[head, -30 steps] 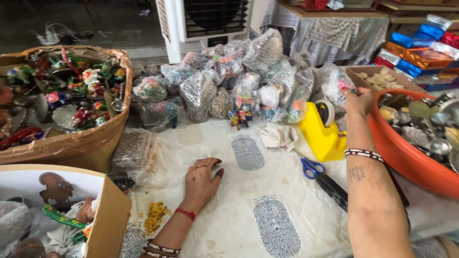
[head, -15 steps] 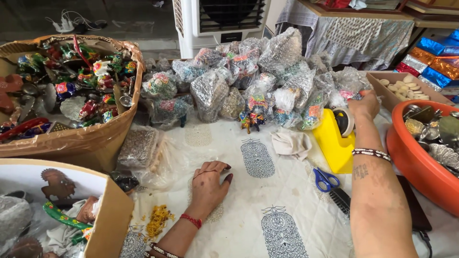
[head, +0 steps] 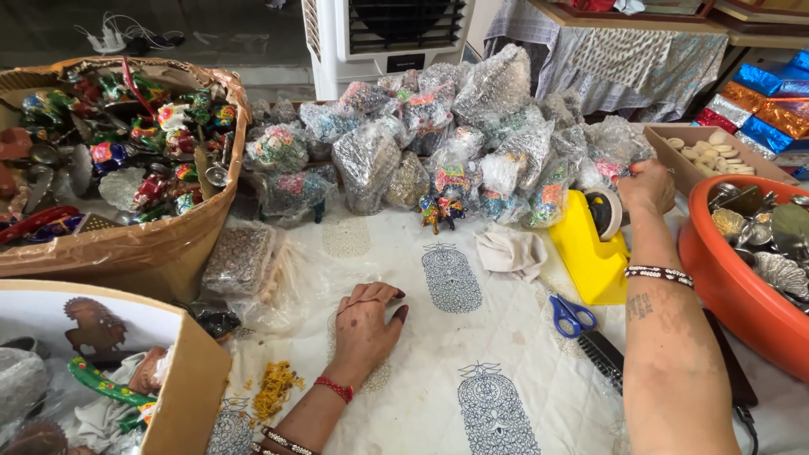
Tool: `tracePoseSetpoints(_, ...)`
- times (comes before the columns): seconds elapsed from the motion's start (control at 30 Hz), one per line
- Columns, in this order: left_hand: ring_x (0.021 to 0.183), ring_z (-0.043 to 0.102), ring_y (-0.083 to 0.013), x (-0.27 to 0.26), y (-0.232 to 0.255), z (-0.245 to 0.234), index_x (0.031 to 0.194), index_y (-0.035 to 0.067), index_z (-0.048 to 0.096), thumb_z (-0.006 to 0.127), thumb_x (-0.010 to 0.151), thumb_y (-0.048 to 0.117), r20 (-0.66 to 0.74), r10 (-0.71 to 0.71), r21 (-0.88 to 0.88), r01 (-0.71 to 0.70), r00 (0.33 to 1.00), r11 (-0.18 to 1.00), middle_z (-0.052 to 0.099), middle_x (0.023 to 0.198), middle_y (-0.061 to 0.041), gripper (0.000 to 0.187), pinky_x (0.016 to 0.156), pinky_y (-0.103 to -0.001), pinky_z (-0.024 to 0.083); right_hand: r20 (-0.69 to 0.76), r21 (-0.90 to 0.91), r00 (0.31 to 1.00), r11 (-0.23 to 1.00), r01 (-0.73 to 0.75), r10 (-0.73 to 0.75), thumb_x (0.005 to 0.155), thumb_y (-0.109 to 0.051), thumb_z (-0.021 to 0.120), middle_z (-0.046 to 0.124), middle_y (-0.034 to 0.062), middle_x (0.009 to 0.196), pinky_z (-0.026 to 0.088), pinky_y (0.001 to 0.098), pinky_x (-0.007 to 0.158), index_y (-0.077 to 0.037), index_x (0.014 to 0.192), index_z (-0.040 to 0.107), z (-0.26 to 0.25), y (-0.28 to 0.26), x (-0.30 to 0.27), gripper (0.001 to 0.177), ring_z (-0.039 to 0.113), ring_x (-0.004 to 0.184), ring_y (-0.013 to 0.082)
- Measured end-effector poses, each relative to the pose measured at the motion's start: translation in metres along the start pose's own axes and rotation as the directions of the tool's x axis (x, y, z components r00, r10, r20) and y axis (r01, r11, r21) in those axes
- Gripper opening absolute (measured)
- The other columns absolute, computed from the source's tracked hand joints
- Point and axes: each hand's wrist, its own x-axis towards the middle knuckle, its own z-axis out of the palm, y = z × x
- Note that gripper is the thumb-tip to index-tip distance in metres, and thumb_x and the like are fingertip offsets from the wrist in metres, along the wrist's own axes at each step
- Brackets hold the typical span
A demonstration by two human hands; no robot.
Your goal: The person wraps small animal figurines in bubble wrap, using tape and scissors to secure them, and places them into a cardboard box.
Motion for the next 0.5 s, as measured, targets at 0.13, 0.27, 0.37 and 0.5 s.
tracePoseSetpoints(0.13,0.110,0.059,-0.0196,-0.001,-0.001,0.001,0.103,0.016,0.073,0.074,0.082,0.025,-0.021,0.012,0.002,-0.012,1.000,1.000,0.070,0.107,0.002,0.023,0.091,-0.038,0.043,-0.054,-0.006,0.998,0.999,0.038,-0.038,0.077,-0.028,0.091,0.071,0.0160,0.118,0.049,0.0492,0.093,-0.019,0.107,0.077,0.009,-0.016,-0.010,0.034,0.063,0.113,0.0394)
tracePoseSetpoints(0.27,0.109,0.060,-0.0197,-0.001,-0.001,-0.001,0.102,0.016,0.073,0.074,0.081,0.024,-0.023,0.029,0.007,-0.029,0.999,1.000,0.070,0.106,0.002,0.023,0.090,-0.038,0.043,-0.495,0.333,0.771,0.732,0.594,-0.400,0.090,-0.012,0.081,0.063,0.0129,0.125,0.057,0.0426,0.089,-0.008,0.116,0.068,-0.022,-0.093,-0.083,0.029,0.067,0.111,0.0296)
tracePoseSetpoints(0.37,0.109,0.060,-0.0198,-0.001,-0.004,0.003,0.102,0.015,0.073,0.074,0.082,0.024,-0.023,0.037,0.008,-0.037,0.999,0.999,0.070,0.106,0.002,0.022,0.090,-0.038,0.044,-0.274,0.837,0.870,0.343,0.426,-0.411,0.102,-0.010,0.068,0.065,0.0126,0.123,0.061,0.0326,0.087,-0.004,0.120,0.066,-0.080,-0.153,-0.181,0.019,0.069,0.106,0.0173)
tracePoseSetpoints(0.5,0.109,0.060,-0.0203,-0.001,-0.005,0.004,0.101,0.016,0.074,0.074,0.082,0.024,-0.040,0.046,0.002,-0.046,0.998,0.999,0.070,0.105,0.002,0.021,0.090,-0.039,0.044,-0.051,0.991,0.630,0.039,0.128,-0.775,0.109,-0.030,0.050,0.070,0.0083,0.117,0.063,0.0296,0.088,-0.003,0.115,0.067,-0.201,-0.205,-0.322,0.033,0.069,0.110,0.0152)
